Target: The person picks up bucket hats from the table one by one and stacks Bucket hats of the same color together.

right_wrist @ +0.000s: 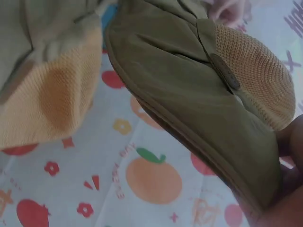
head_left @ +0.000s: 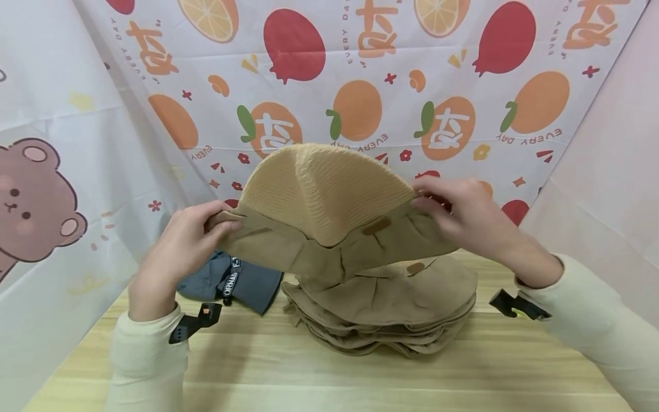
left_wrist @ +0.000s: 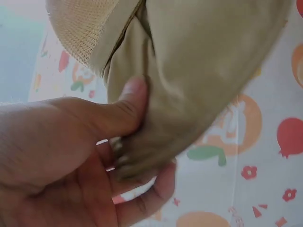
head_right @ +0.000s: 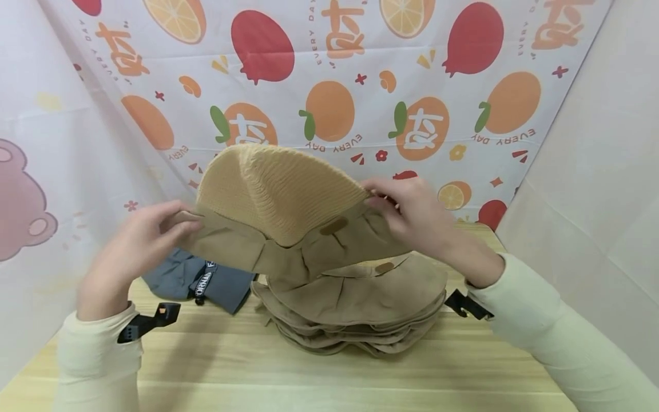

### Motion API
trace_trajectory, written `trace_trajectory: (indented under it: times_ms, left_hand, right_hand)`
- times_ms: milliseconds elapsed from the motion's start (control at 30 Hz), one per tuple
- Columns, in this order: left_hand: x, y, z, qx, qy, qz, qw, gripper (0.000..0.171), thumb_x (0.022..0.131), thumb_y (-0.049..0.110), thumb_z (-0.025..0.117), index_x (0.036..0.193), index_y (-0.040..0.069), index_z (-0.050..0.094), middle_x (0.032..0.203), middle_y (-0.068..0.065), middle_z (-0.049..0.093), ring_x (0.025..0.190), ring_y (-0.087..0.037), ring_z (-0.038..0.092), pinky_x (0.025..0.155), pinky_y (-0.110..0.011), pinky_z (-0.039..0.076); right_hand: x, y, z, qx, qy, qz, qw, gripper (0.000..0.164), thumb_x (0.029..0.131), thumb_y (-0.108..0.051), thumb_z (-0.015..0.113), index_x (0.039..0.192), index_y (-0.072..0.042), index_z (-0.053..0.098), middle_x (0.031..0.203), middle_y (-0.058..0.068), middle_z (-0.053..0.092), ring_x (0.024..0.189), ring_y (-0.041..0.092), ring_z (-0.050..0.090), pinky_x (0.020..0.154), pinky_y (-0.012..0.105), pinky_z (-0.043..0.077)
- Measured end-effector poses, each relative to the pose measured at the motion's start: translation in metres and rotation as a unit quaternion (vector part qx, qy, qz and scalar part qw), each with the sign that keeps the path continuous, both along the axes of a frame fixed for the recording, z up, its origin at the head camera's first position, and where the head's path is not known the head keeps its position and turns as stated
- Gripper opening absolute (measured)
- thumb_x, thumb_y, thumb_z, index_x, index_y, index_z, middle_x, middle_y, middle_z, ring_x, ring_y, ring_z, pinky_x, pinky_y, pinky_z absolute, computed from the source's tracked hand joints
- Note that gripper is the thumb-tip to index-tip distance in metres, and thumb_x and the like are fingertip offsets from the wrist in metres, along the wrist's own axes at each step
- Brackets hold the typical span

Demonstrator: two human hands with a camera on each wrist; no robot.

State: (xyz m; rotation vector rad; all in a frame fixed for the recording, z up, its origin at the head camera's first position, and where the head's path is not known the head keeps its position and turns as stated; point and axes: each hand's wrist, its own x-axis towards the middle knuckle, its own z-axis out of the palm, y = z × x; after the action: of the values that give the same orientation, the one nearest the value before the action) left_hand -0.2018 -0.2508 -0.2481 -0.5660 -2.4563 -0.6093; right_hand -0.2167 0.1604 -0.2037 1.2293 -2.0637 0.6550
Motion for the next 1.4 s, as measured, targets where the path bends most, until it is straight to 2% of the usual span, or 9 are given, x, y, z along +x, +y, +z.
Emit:
trace_trajectory:
  times_ms: [100,233,400,667,733,967,1100,1300,1400]
  left_hand:
    - [0.003,0.009,0.003,0.017,0.023,-0.01,0.9995,0.01,0.087,0.019,0.069,0.094,0.013,0.069,0.059,0.003,0.044,0.051,-0.01,0.039,0.05,-0.024,0.032]
    - [0.006,0.022,0.007,0.024,0.037,-0.024,0.9988,0.006,0.086,0.02,0.07,0.089,0.015,0.068,0.064,0.005,0.051,0.055,-0.009,0.042,0.053,-0.023,0.033]
    - [0.006,0.034,0.014,0.021,0.033,-0.036,0.9986,0.008,0.087,0.022,0.069,0.088,0.014,0.068,0.068,0.005,0.054,0.059,-0.01,0.044,0.055,-0.024,0.035]
    - [0.0,0.046,0.018,0.032,0.018,-0.062,0.9974,0.017,0.085,0.018,0.072,0.101,0.014,0.071,0.066,0.006,0.057,0.055,-0.008,0.047,0.052,-0.023,0.038]
    - [-0.003,0.05,0.016,0.032,0.012,-0.069,0.997,0.016,0.085,0.017,0.072,0.1,0.015,0.071,0.065,0.006,0.057,0.053,-0.008,0.046,0.05,-0.025,0.038]
    - [-0.014,0.065,0.012,0.024,-0.03,-0.098,0.9944,0.012,0.085,0.011,0.071,0.096,0.013,0.075,0.09,0.003,0.069,0.074,-0.008,0.056,0.064,-0.033,0.047]
    - [-0.021,0.069,0.01,0.004,-0.057,-0.113,0.9919,0.013,0.086,0.01,0.069,0.097,0.014,0.075,0.09,0.003,0.069,0.071,-0.011,0.054,0.062,-0.034,0.046]
    - [-0.025,0.075,0.005,-0.005,-0.073,-0.122,0.9898,0.011,0.085,0.011,0.07,0.095,0.014,0.075,0.085,0.004,0.068,0.064,-0.014,0.051,0.056,-0.033,0.044]
    - [-0.029,0.076,-0.001,-0.003,-0.082,-0.121,0.9892,0.011,0.085,0.012,0.07,0.094,0.013,0.075,0.084,0.003,0.067,0.063,-0.012,0.053,0.055,-0.033,0.045]
  right_hand:
    - [0.003,0.012,0.006,0.001,-0.008,-0.064,0.998,0.018,0.085,0.001,0.066,0.097,-0.011,0.069,0.071,-0.007,0.057,0.054,0.005,0.04,0.05,0.017,0.033]
    - [0.005,0.024,0.011,0.001,-0.037,-0.113,0.993,0.017,0.087,-0.002,0.064,0.098,-0.013,0.07,0.066,-0.007,0.054,0.055,0.005,0.043,0.05,0.018,0.035]
    - [0.001,0.037,0.013,0.012,-0.042,-0.142,0.989,0.018,0.087,-0.004,0.063,0.099,-0.015,0.071,0.064,-0.008,0.054,0.054,0.005,0.044,0.05,0.018,0.035]
    - [-0.015,0.053,0.009,0.043,-0.06,-0.186,0.98,0.009,0.085,-0.011,0.066,0.091,-0.016,0.071,0.063,-0.01,0.059,0.053,0.005,0.05,0.054,0.02,0.039]
    - [-0.019,0.058,0.007,0.053,-0.073,-0.191,0.977,0.008,0.085,-0.012,0.067,0.089,-0.015,0.072,0.064,-0.01,0.06,0.055,0.004,0.052,0.054,0.02,0.04]
    - [-0.032,0.072,-0.001,0.084,-0.125,-0.204,0.967,0.009,0.086,-0.015,0.068,0.091,-0.013,0.074,0.067,-0.007,0.063,0.059,0.006,0.055,0.056,0.026,0.044]
    - [-0.038,0.079,-0.007,0.12,-0.152,-0.218,0.956,0.011,0.087,-0.017,0.067,0.094,-0.012,0.074,0.067,-0.007,0.062,0.059,0.007,0.053,0.054,0.028,0.042]
    - [-0.046,0.088,-0.018,0.146,-0.15,-0.183,0.961,0.005,0.086,-0.014,0.069,0.089,-0.011,0.073,0.076,-0.005,0.064,0.062,0.009,0.05,0.055,0.03,0.042]
    - [-0.049,0.09,-0.026,0.149,-0.149,-0.185,0.96,0.006,0.086,-0.015,0.069,0.088,-0.012,0.073,0.082,-0.003,0.065,0.066,0.011,0.052,0.058,0.032,0.044]
